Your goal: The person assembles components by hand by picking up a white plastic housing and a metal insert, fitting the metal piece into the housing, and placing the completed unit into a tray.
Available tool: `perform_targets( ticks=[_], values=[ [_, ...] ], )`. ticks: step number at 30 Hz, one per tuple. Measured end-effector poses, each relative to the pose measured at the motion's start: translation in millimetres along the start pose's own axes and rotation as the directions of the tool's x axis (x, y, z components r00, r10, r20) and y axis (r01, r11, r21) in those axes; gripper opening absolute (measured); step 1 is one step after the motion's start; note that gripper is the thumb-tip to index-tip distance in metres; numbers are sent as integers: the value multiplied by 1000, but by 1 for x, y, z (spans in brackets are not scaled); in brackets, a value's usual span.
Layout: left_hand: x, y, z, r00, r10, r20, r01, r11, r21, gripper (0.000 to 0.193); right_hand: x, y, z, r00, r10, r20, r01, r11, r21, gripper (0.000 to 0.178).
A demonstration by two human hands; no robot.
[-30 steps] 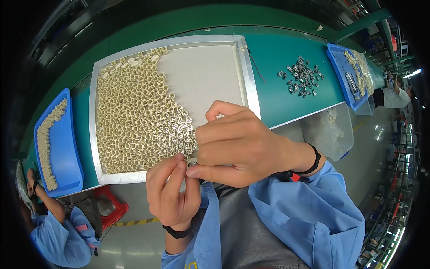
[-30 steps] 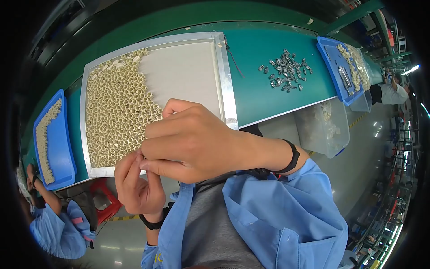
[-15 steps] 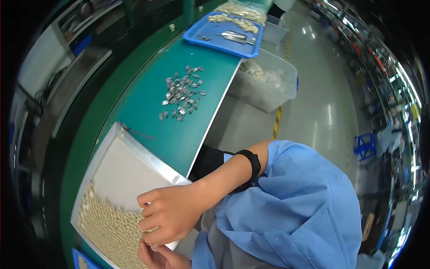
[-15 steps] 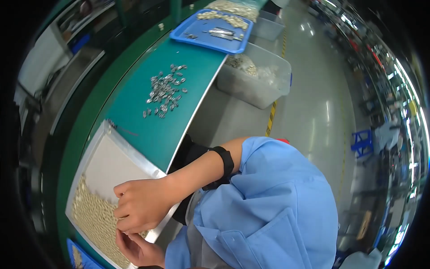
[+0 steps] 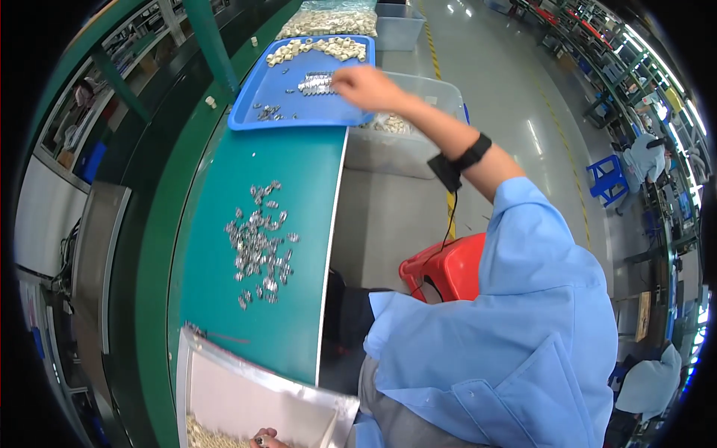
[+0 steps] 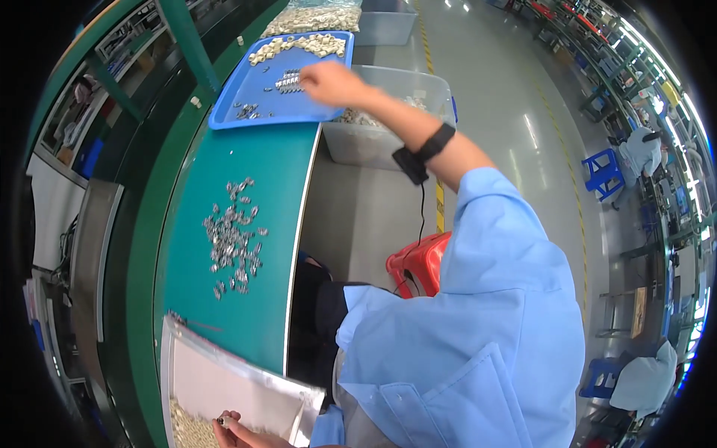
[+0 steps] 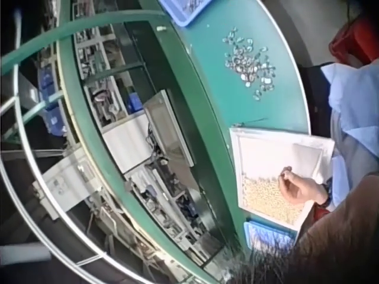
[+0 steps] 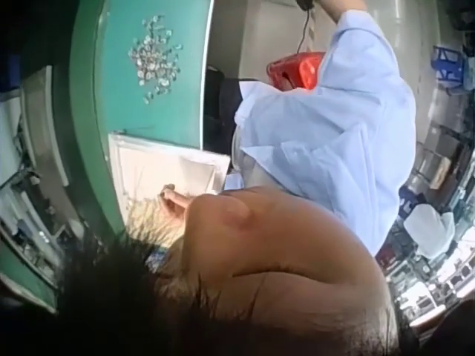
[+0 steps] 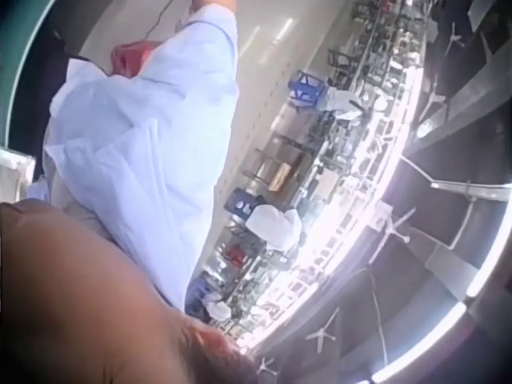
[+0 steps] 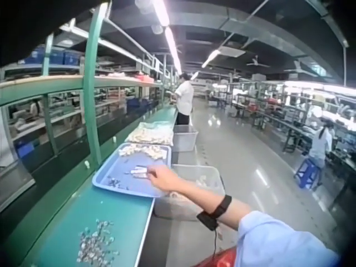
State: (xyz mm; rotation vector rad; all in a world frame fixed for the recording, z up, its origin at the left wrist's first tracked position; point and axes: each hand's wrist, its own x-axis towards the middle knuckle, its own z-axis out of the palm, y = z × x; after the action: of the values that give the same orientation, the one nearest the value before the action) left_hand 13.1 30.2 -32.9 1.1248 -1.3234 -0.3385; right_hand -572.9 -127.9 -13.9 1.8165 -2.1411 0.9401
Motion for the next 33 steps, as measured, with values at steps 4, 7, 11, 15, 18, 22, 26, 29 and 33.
perform_targets(
  ticks=[4,7,11,15,18,22,26,29,33],
  values=[
    [15,6,37,997,-76,14,76,997,-26,22,52,110,-13,980,119,160,-66,952,-300,29],
    [22,10,59,991,-106,86,112,991,-72,23,66,141,-2,926,63,373,95,916,-389,34],
    [24,15,81,988,-116,101,118,993,-7,25,90,147,13,818,197,541,79,892,-444,38],
    [32,34,85,922,-369,117,335,912,236,27,101,146,11,759,240,605,128,857,-500,31],
    [22,23,91,956,-267,123,251,959,129,27,93,141,-3,870,134,475,-154,988,3,22],
    [20,20,90,961,-207,185,199,978,58,27,60,55,-13,906,66,417,-295,806,513,31],
    [15,20,77,938,-212,275,226,974,-18,29,13,-42,3,851,-65,521,-449,425,786,33],
    [19,37,83,934,-177,309,223,967,-121,29,-29,-118,13,800,-189,569,-555,127,822,32],
    [16,44,78,935,-160,316,183,982,-46,30,-77,-224,22,769,-337,543,-593,-59,803,26]
  ],
)
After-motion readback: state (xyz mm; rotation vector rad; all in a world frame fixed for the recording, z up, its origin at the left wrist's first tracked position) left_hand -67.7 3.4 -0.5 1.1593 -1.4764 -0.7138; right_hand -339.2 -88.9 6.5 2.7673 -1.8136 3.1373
